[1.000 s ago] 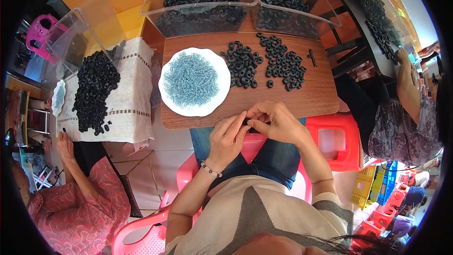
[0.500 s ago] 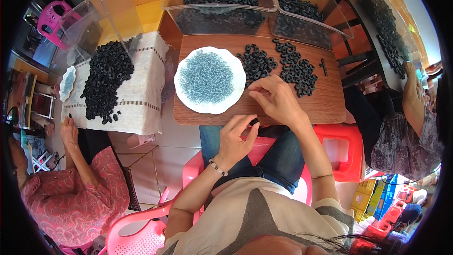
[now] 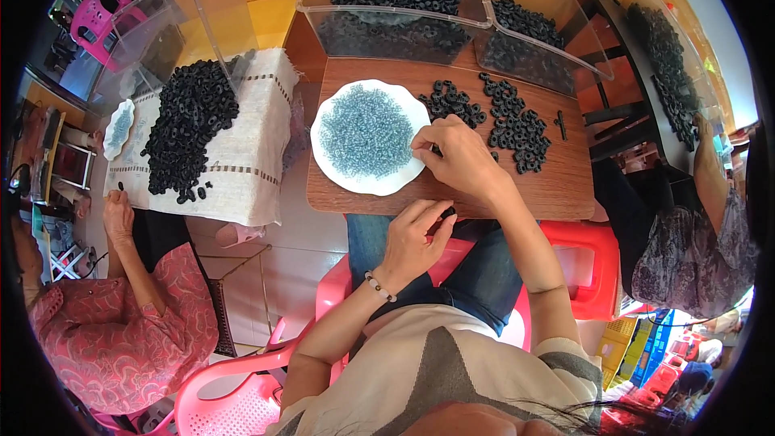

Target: Assembling small blue beads or parts into black plastic rings or fasteners.

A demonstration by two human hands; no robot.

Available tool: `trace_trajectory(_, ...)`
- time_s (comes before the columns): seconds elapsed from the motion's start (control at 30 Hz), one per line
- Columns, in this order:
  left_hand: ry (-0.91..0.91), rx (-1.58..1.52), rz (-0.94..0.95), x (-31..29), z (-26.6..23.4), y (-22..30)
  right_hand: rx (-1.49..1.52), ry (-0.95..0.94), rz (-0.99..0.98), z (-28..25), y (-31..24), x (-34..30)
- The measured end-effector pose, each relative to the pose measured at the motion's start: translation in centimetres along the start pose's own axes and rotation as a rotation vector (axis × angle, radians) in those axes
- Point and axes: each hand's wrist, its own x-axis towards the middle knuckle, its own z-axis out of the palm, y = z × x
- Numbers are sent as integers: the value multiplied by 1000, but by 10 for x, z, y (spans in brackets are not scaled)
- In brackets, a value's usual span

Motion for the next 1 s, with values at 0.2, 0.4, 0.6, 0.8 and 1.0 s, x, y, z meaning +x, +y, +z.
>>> trace_trajectory(0.2,-17,7,-6,1,1,-1,-130,-13,-4,11,6,0)
trace_trajectory(0.4,-11,12,6,0,2,-3,-49,-5,-23,11,6,0)
trace_trajectory(0.6,33,-49,-99,4,-4,8,114,30,-11,-6,2,-7)
trace_trajectory(0.8,166,-136,-195,7,-5,-2,225,67,-13,-27,-5,-18)
trace_trajectory(1.0,163,-224,-191,5,1,-10,69,152,-232,10,10,15)
